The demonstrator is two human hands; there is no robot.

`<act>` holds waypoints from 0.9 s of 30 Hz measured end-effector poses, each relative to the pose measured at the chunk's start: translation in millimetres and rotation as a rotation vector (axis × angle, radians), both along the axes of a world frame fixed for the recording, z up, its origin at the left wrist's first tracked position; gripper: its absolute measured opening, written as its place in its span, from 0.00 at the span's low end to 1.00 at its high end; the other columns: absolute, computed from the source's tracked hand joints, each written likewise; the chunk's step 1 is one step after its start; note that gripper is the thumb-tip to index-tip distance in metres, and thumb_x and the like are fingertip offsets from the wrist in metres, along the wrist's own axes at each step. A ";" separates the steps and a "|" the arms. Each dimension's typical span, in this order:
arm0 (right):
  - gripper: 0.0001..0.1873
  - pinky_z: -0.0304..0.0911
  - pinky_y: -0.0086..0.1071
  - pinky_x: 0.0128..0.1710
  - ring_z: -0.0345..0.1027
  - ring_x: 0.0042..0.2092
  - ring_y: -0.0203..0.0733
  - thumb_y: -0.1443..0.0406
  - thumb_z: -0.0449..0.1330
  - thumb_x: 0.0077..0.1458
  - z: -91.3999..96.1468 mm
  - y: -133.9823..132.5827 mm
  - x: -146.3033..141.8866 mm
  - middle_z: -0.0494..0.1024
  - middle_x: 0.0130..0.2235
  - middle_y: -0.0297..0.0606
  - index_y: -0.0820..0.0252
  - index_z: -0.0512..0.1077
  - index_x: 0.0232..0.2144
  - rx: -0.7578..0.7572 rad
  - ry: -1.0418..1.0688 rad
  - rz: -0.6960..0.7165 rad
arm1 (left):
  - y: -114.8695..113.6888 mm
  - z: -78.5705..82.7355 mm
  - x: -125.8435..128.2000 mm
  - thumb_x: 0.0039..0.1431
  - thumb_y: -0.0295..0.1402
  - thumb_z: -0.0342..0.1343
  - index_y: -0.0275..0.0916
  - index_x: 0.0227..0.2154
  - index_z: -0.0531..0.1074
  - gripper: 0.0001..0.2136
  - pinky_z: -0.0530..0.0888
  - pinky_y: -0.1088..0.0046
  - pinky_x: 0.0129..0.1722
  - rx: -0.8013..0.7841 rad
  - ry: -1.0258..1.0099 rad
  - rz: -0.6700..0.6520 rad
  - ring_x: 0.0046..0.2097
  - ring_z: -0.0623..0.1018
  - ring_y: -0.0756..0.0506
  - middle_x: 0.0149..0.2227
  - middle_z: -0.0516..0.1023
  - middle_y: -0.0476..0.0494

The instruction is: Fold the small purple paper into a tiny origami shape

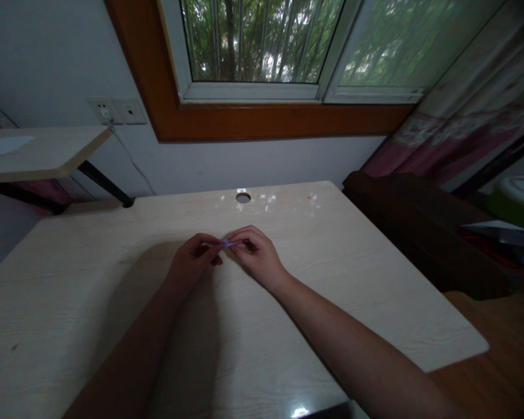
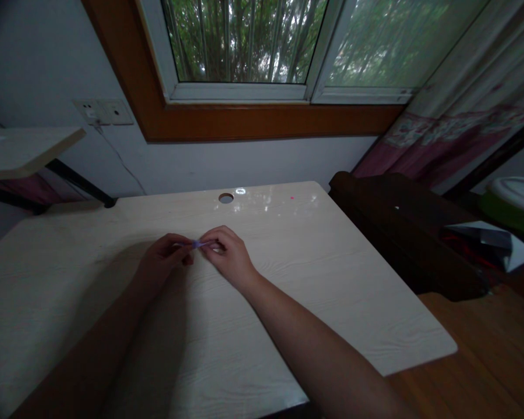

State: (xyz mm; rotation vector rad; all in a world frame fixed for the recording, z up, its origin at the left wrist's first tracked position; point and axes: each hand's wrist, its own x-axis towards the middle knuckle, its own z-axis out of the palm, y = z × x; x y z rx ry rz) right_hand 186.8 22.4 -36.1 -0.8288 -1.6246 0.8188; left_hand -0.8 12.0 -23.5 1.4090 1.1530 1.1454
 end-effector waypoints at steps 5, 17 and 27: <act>0.08 0.68 0.31 0.37 0.72 0.36 0.37 0.62 0.65 0.54 -8.9 1.0 -2.1 0.77 0.37 0.37 0.56 0.75 0.38 -0.233 0.120 0.053 | 2.2 -3.6 -1.1 0.56 0.36 0.62 0.39 0.35 0.73 0.07 0.73 0.75 0.30 0.006 0.009 0.014 0.27 0.78 0.49 0.23 0.78 0.51; 0.10 0.64 0.29 0.33 0.68 0.31 0.34 0.59 0.67 0.52 -4.7 -0.2 -4.0 0.76 0.30 0.33 0.58 0.75 0.35 -0.397 0.219 0.079 | 2.1 -6.5 0.7 0.53 0.38 0.65 0.40 0.36 0.70 0.12 0.74 0.74 0.30 0.019 0.001 -0.002 0.28 0.78 0.49 0.26 0.77 0.51; 0.08 0.65 0.29 0.32 0.69 0.30 0.34 0.61 0.65 0.53 -4.6 -0.6 -3.4 0.77 0.30 0.34 0.59 0.76 0.34 -0.338 0.123 0.074 | -0.9 -3.2 2.5 0.57 0.38 0.61 0.39 0.35 0.69 0.09 0.74 0.73 0.32 0.092 0.044 -0.032 0.30 0.77 0.49 0.29 0.76 0.50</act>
